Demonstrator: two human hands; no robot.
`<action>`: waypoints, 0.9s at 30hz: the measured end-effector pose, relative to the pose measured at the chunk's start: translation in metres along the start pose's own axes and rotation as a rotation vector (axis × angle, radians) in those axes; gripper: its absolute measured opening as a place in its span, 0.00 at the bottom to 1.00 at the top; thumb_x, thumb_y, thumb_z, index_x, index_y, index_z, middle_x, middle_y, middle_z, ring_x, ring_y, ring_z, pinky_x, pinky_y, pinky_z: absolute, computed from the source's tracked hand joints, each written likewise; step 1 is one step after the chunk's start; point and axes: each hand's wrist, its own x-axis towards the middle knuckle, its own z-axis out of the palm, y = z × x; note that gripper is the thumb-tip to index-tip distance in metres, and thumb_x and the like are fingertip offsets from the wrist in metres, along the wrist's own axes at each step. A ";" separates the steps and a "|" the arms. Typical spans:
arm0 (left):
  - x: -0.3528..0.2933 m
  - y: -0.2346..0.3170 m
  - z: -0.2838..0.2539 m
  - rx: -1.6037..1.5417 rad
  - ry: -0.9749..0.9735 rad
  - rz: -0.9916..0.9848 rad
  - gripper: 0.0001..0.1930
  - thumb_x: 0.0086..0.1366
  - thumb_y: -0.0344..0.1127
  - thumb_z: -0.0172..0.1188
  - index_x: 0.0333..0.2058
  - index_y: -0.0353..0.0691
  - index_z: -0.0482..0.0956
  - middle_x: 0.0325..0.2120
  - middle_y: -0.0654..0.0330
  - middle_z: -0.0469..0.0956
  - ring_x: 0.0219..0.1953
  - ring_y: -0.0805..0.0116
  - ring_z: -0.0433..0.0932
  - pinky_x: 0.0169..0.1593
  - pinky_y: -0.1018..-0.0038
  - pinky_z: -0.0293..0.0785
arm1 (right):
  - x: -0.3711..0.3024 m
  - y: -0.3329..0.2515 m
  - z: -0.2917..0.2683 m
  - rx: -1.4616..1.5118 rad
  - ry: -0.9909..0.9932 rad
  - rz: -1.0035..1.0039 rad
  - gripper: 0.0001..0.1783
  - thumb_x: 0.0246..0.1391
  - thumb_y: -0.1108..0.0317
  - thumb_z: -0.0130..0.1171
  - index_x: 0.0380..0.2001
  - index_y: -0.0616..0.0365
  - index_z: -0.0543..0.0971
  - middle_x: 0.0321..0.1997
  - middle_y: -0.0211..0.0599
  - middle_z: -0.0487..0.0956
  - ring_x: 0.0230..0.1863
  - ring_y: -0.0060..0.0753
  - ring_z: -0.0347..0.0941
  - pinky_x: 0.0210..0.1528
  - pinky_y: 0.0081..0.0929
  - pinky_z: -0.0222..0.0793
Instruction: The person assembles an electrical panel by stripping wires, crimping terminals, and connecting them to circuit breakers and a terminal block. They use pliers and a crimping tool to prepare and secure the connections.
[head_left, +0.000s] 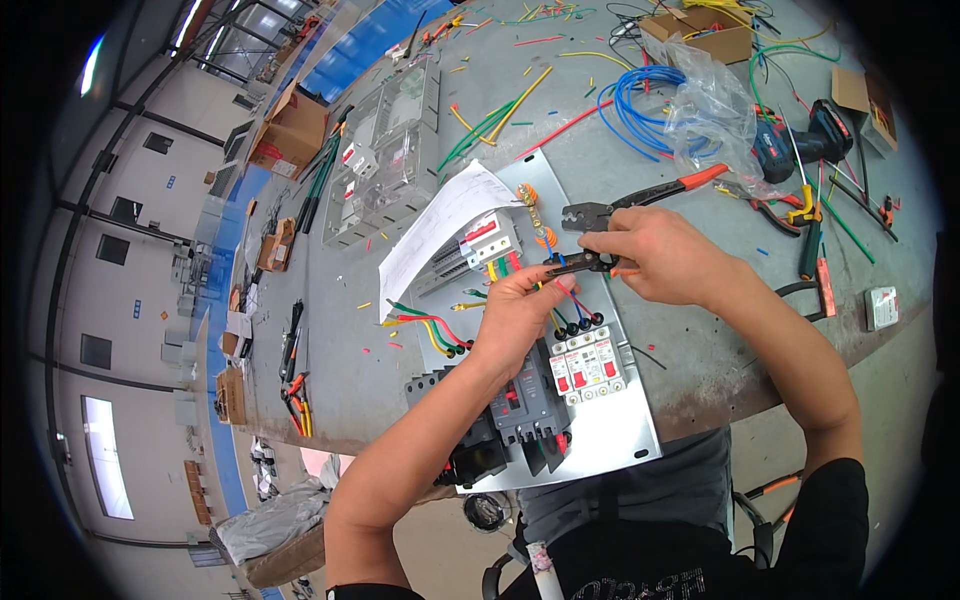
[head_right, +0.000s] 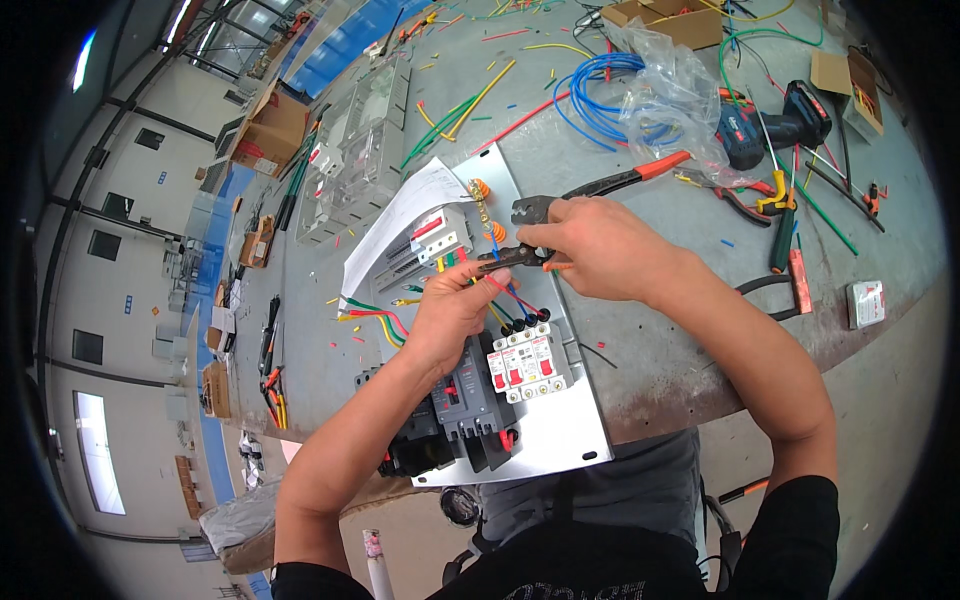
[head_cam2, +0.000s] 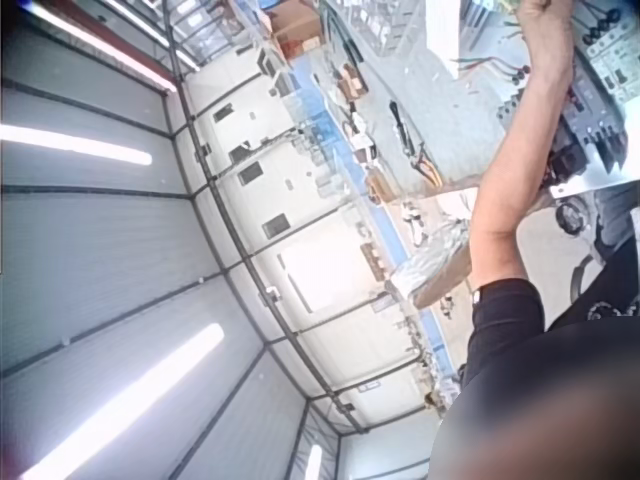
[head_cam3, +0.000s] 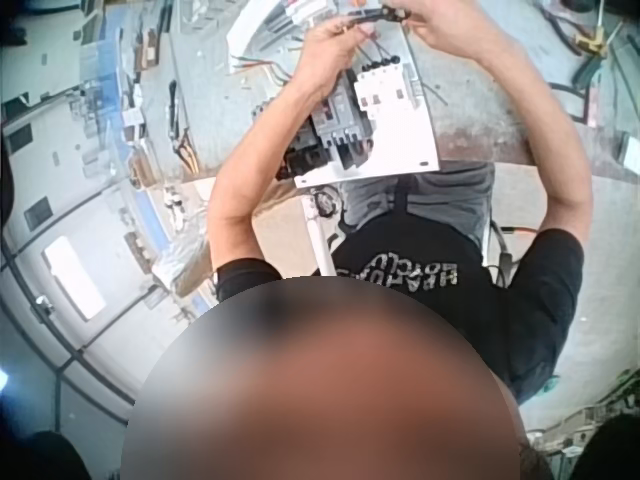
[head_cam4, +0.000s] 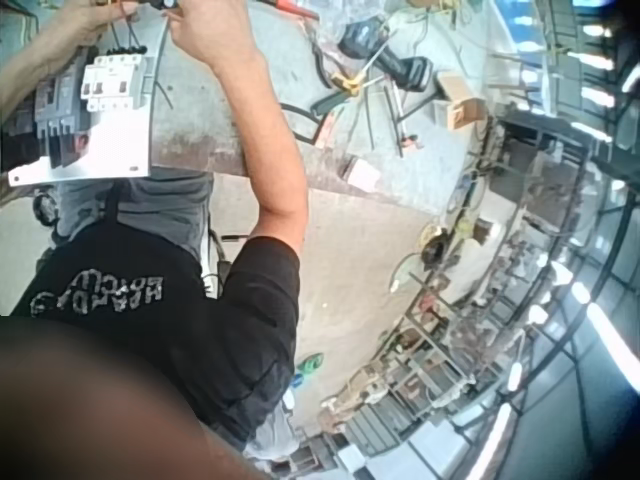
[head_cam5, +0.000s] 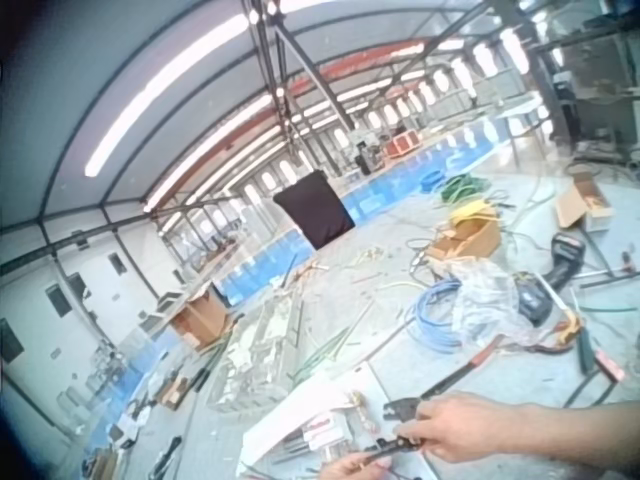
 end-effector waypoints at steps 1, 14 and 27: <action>0.000 -0.001 0.000 0.006 0.004 0.001 0.08 0.71 0.38 0.68 0.42 0.42 0.88 0.27 0.73 0.82 0.17 0.88 0.56 0.20 0.81 0.48 | 0.000 -0.001 0.000 0.000 -0.010 0.009 0.25 0.49 0.71 0.70 0.53 0.51 0.83 0.36 0.44 0.79 0.43 0.52 0.79 0.46 0.47 0.75; 0.000 0.000 -0.002 0.017 -0.021 -0.004 0.08 0.71 0.40 0.68 0.39 0.41 0.87 0.24 0.74 0.80 0.16 0.88 0.54 0.21 0.81 0.47 | -0.001 0.007 0.005 0.008 0.042 -0.042 0.26 0.47 0.71 0.70 0.53 0.51 0.83 0.35 0.42 0.79 0.40 0.52 0.80 0.41 0.46 0.76; 0.002 0.004 0.001 0.024 -0.012 0.007 0.10 0.73 0.41 0.66 0.44 0.42 0.87 0.33 0.70 0.84 0.19 0.88 0.56 0.22 0.82 0.49 | 0.011 0.021 0.008 0.514 0.343 0.320 0.25 0.53 0.70 0.68 0.57 0.54 0.81 0.34 0.28 0.78 0.34 0.28 0.78 0.35 0.30 0.73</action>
